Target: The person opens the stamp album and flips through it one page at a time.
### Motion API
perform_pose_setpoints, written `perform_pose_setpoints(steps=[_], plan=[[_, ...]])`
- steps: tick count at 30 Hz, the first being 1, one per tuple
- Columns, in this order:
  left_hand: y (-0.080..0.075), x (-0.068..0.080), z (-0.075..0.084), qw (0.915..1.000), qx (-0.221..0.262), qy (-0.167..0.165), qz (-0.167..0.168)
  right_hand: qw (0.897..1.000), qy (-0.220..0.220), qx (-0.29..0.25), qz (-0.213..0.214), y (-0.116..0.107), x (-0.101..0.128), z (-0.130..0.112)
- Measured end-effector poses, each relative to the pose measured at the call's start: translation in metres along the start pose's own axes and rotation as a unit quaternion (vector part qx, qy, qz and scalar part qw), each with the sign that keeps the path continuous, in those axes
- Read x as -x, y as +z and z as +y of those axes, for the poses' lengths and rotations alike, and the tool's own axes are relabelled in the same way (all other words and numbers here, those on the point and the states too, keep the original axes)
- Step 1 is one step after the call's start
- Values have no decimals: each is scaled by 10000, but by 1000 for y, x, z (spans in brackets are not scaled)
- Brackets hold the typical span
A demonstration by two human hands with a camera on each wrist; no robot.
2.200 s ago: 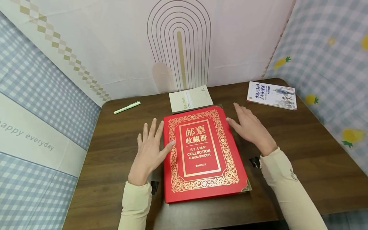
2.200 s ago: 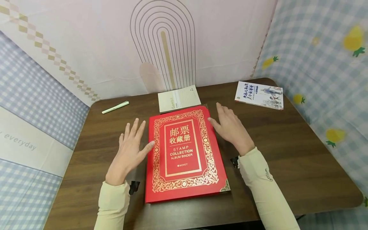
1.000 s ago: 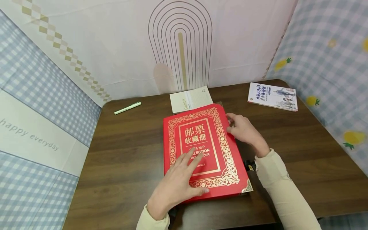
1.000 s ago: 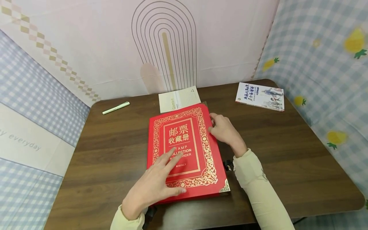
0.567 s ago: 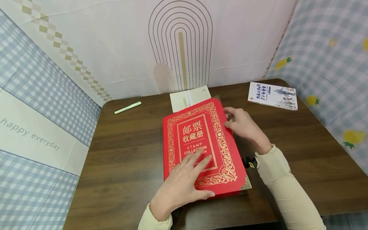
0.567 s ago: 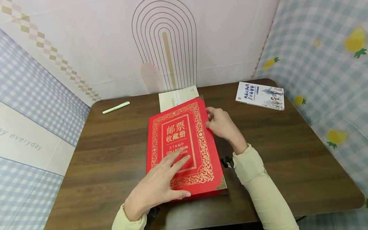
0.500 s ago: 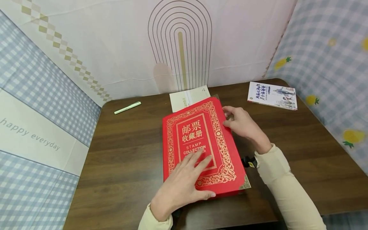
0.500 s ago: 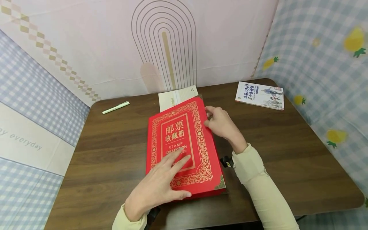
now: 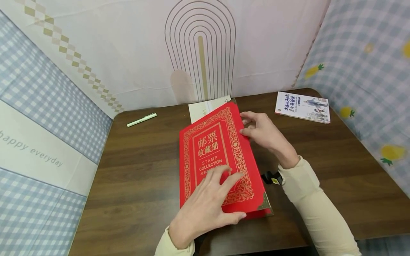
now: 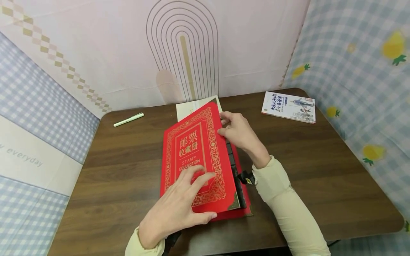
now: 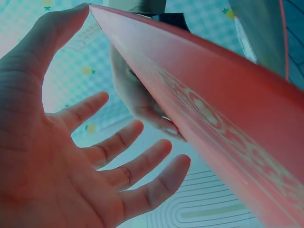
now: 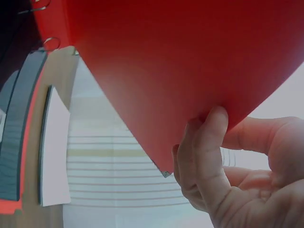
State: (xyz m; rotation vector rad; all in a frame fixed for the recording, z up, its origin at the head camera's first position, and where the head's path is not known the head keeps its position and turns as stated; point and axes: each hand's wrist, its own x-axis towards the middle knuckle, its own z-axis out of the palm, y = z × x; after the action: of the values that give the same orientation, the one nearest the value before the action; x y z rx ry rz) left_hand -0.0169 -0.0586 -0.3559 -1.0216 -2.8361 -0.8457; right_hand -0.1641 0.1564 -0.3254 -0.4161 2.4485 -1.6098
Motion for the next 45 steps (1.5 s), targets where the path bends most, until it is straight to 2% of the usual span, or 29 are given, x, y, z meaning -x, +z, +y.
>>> perform_pose_setpoints(steps=[7, 15, 20, 27, 31, 36, 45], plan=[[-9, -5, 3, 9994, -240, 225, -48, 9998, -97, 145, 69, 4, -5, -11], [-11, -11, 3, 9974, -397, 588, -106, 9992, -182, 313, 160, 7, -11, -23], [-11, -12, 3, 9963, -559, 657, -9, 9984, -222, 481, 205, 10, -14, -27], [-18, -14, 6, 9938, -807, 757, -69, 9979, -255, 562, 183, 12, -16, -35], [-24, -16, 8, 9927, -864, 844, -66, 9983, -279, 508, 113, 13, -17, -38], [-28, -16, 9, 9933, -852, 771, -112, 9991, -282, 327, -17, 15, -18, -39], [-39, -14, 8, 9945, -708, 770, 57, 9982, -545, -230, -120, 9, -22, -32]])
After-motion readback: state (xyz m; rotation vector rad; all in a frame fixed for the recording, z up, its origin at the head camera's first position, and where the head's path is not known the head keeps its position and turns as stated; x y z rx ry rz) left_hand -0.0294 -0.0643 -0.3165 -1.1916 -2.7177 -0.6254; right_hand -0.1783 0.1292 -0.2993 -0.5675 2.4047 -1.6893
